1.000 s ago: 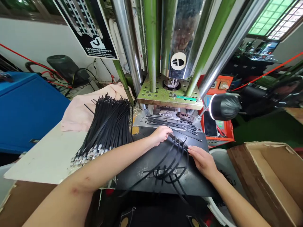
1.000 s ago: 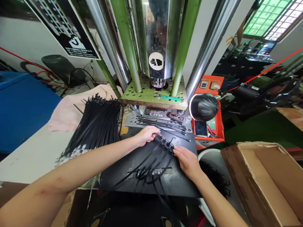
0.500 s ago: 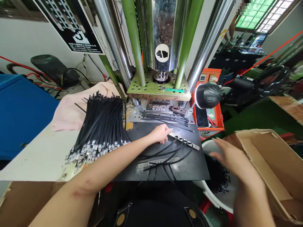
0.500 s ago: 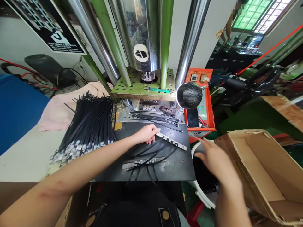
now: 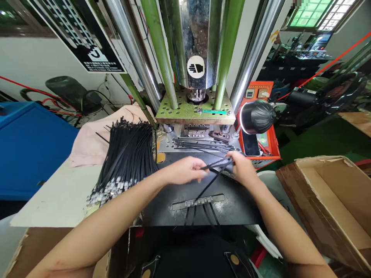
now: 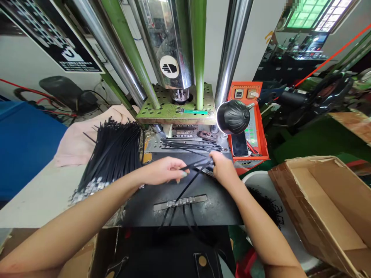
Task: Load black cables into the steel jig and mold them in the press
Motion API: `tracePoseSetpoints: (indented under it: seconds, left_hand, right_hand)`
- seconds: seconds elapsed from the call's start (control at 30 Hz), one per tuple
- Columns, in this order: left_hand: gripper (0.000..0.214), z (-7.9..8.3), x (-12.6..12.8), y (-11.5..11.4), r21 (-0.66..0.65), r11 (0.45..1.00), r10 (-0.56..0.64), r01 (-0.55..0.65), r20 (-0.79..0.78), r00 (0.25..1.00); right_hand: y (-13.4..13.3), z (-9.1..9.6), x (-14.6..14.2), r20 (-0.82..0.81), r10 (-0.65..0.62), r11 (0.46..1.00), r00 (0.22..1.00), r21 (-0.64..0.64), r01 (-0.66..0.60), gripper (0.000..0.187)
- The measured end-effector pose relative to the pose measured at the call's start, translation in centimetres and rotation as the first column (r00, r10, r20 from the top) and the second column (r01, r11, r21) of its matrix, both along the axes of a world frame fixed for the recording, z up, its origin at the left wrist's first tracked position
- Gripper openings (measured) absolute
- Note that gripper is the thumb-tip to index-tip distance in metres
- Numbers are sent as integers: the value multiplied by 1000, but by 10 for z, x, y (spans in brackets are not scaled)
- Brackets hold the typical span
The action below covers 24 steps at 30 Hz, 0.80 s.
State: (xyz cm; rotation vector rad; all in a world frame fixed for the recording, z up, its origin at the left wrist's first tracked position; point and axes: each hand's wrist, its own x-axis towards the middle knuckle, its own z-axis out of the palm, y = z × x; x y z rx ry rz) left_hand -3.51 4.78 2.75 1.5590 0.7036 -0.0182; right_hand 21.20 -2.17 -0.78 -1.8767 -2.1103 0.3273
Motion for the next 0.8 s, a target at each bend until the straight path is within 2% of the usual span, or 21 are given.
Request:
tracePoseSetpoints:
  seconds: [0.03,0.07,0.1,0.17,0.2,0.23,0.27,0.33,0.37,0.4,0.47,0.5,0.57,0.63,0.7,0.77,0.8]
  left_hand:
    - [30,-4,0,13,155,986,58,-53,-28,998]
    - [33,-9,-1,25,322,940,140,-112,-64,988]
    - [37,-14,-2,37,491,857,236,-156,-106,966]
    - [48,-21,-11,54,764,630,427,-139,-191,884]
    - [47,-23,-18,57,830,551,479,-85,-231,847]
    - [42,-24,-27,56,846,532,478,-23,-278,833]
    - [36,-23,-37,49,817,576,419,36,-332,845]
    - [32,-19,-57,22,644,744,149,181,-423,894]
    - [35,-16,-64,4,537,799,-9,273,-443,897]
    - [38,-15,-70,-15,457,813,-135,361,-456,880]
    - [29,-13,-73,-49,413,767,-260,491,-499,827]
    - [20,-14,-72,-60,430,729,-276,533,-527,804]
    - [15,-20,-66,-66,472,673,-253,570,-577,776]
    - [21,-29,-59,-48,516,655,-168,552,-613,772]
    - [28,-41,-52,-9,630,637,10,445,-584,812]
    - [33,-54,-44,41,762,601,212,240,-441,872]
    - [36,-61,-40,67,791,603,300,103,-345,889]
  right_hand:
    - [11,2,0,45,-88,996,995,17,87,43]
    - [21,3,1,106,-150,989,983,8,150,38]
    - [30,3,3,176,-176,983,969,-26,183,33]
    - [37,-1,8,279,-136,979,951,-109,172,28]
    - [34,-3,10,284,-94,983,954,-123,133,34]
    - [25,-5,12,257,-40,991,965,-116,72,43]
    - [12,-7,12,210,24,996,977,-95,-4,52]
    - [-23,-8,8,101,185,980,978,-86,-176,64]
    - [-41,-9,4,55,266,960,962,-110,-259,65]
    - [-58,-10,-2,22,335,935,942,-133,-330,59]
    - [-82,-15,-15,5,424,897,905,-141,-420,39]
    - [-87,-18,-21,16,445,890,896,-117,-440,30]
    - [-80,-26,-23,41,454,891,890,-43,-452,26]
    - [-51,-31,-16,42,427,903,903,22,-428,27]
    - [-5,-33,-4,34,364,928,931,73,-365,29]
    - [53,-33,2,44,278,956,959,83,-281,34]
    - [82,-33,1,54,224,971,973,69,-227,36]
